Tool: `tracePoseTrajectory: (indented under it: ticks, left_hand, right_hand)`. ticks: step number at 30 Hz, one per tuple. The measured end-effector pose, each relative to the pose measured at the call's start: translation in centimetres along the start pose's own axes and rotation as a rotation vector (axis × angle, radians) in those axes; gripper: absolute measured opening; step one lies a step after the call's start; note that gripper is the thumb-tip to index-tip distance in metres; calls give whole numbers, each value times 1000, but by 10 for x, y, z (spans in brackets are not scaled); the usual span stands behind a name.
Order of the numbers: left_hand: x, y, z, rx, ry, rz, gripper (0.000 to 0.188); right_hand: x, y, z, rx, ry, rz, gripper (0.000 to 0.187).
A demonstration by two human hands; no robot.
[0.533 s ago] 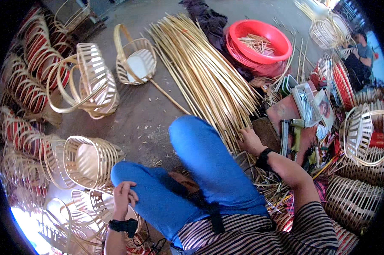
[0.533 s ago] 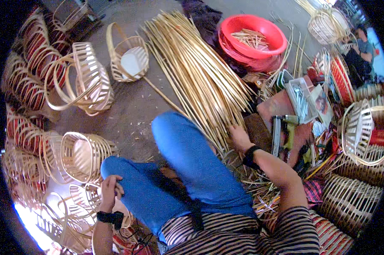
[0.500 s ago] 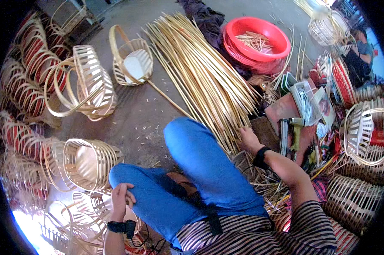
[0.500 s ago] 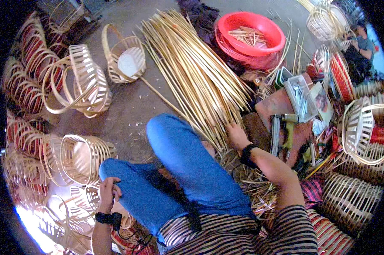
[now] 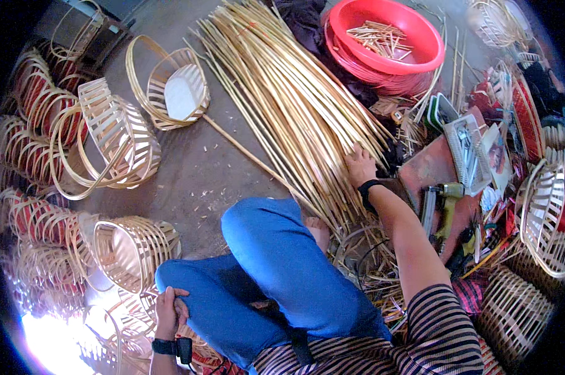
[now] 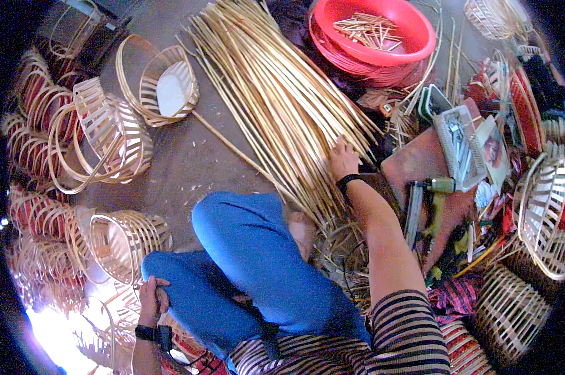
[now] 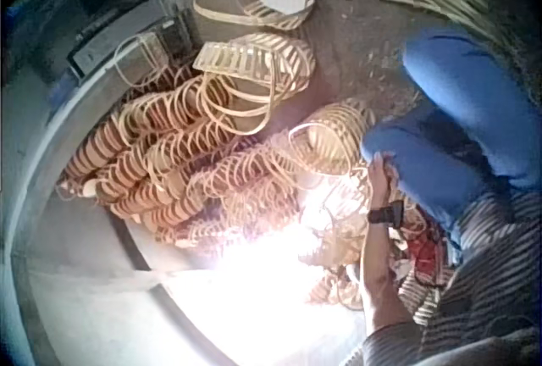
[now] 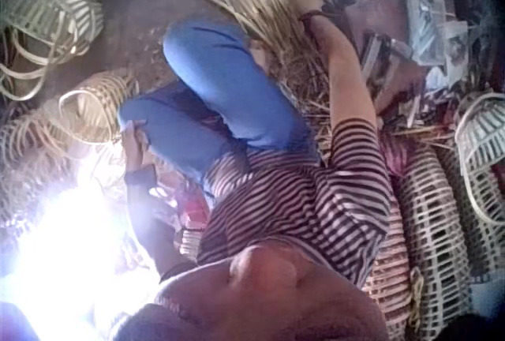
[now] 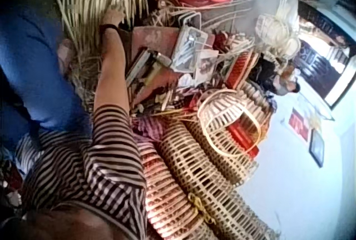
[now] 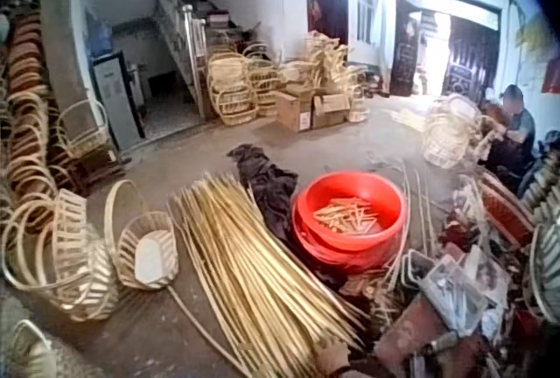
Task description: The person assembles wooden baskets by attaching pre-formed handles and side slats to a base using a pneumatic nail gun and then trimming excess material with shears.
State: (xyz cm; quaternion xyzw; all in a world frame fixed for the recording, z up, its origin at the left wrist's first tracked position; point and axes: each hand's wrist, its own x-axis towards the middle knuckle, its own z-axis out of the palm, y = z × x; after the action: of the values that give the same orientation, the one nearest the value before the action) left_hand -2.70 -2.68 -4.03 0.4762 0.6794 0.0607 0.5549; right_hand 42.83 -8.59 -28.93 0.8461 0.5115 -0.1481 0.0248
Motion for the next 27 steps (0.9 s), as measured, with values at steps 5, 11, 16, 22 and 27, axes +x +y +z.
tracePoseTrajectory:
  ticks: [5, 11, 16, 22, 27]
  left_hand:
    - [2, 4, 5, 34, -9, -23, 48]
    - [5, 4, 11, -15, -65, 4, 46]
    - [12, -2, 14, -38, -101, 43, 42]
    - [21, 10, 24, 71, -129, 73, 31]
    - [38, 28, 40, 120, -132, 400, 21]
  right_hand:
    - [11, -20, 11, -9, -8, 176, 26]
    - [-25, -26, -18, 482, 186, -11, 17]
    - [-53, -26, -38, 1086, 199, 149, 16]
    - [-119, -7, -92, 1594, -430, 114, 18]
    - [-227, -2, -170, 1729, -652, 97, 13]
